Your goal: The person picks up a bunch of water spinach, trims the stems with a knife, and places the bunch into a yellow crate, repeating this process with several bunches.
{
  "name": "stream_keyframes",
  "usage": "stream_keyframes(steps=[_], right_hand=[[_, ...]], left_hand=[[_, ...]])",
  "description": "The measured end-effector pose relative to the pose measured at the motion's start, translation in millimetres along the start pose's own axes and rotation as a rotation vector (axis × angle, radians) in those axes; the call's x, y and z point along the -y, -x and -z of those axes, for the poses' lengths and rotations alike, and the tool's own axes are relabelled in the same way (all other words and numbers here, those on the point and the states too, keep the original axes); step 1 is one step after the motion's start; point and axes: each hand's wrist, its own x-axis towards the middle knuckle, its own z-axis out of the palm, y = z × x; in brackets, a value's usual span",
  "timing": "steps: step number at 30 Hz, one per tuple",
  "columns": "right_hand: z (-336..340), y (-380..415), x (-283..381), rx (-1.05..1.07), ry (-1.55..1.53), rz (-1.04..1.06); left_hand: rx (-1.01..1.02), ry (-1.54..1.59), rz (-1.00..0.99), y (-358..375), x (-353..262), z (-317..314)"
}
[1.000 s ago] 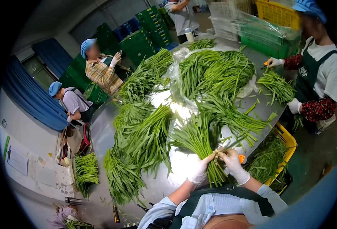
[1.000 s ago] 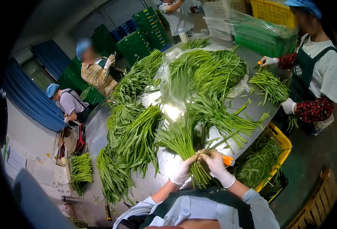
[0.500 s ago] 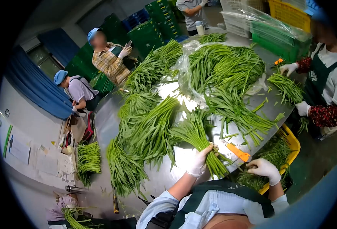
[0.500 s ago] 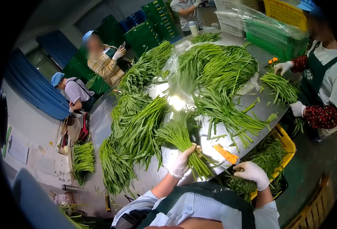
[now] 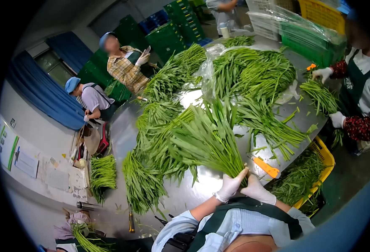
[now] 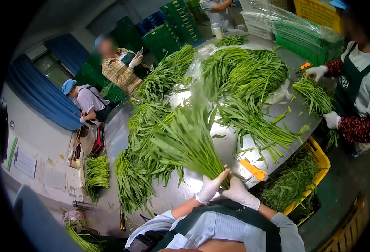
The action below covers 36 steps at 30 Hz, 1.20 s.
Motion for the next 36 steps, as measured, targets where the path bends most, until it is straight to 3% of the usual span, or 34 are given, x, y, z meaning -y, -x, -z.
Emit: stream_keyframes(steps=[2, 3, 5, 8, 11, 12, 15, 16, 18, 21, 23, 25, 28, 31, 36], right_hand=[[-3.5, -3.3, 2.7, 0.053, -0.132, 0.029], [-10.1, -9.7, -17.4, 0.013, -0.062, 0.186], [-15.8, -14.2, -30.1, 0.123, -0.089, 0.189], [-29.1, -6.8, -65.9, 0.024, -0.343, 0.003], [-24.4, -6.0, -45.7, 0.111, -0.236, 0.077], [-23.5, -4.5, -25.3, 0.015, -0.308, 0.087], [-22.1, -9.8, -47.4, 0.029, -0.152, 0.182], [-26.8, -9.0, -44.1, -0.046, -0.303, 0.143], [-35.4, -10.4, -67.8, 0.015, -0.352, 0.034], [-27.0, -9.2, -60.5, -0.057, 0.141, 0.285], [-24.4, -11.1, -63.7, -0.053, 0.189, 0.32], [-28.4, -10.7, -76.8, -0.087, 0.399, 0.326], [-8.2, -5.6, -34.1, 0.008, 0.598, 0.304], [-17.3, -11.9, -67.4, -0.023, 0.605, 0.372], [-21.0, -12.3, -65.7, -0.014, 0.253, 0.252]], left_hand=[[0.069, -0.218, -0.053, 8.8, 15.5, 12.9], [0.135, -0.359, -0.047, 12.6, 19.9, 19.2], [0.215, -0.484, -0.083, 11.0, 49.9, 32.3], [0.146, -0.165, 0.327, 20.2, 55.7, 25.3], [0.24, -0.624, 0.01, 20.9, 34.7, 28.7], [0.216, -0.551, -0.028, 25.3, 29.8, 25.8], [0.192, -0.595, -0.017, 26.8, 33.4, 26.6], [0.206, -0.595, -0.018, 24.4, 40.3, 29.8], [0.232, -0.594, -0.028, 17.8, 55.5, 36.4], [0.22, -0.554, -0.044, 19.1, 52.6, 34.2], [0.157, -0.634, -0.269, 21.8, 46.2, 29.9], [0.156, -0.731, -0.251, 20.0, 53.1, 31.4], [0.261, -0.568, 0.014, 15.2, 53.8, 32.7], [0.211, -0.472, -0.07, 12.2, 65.0, 33.1], [0.21, -0.449, -0.082, 10.3, 72.0, 33.6]])
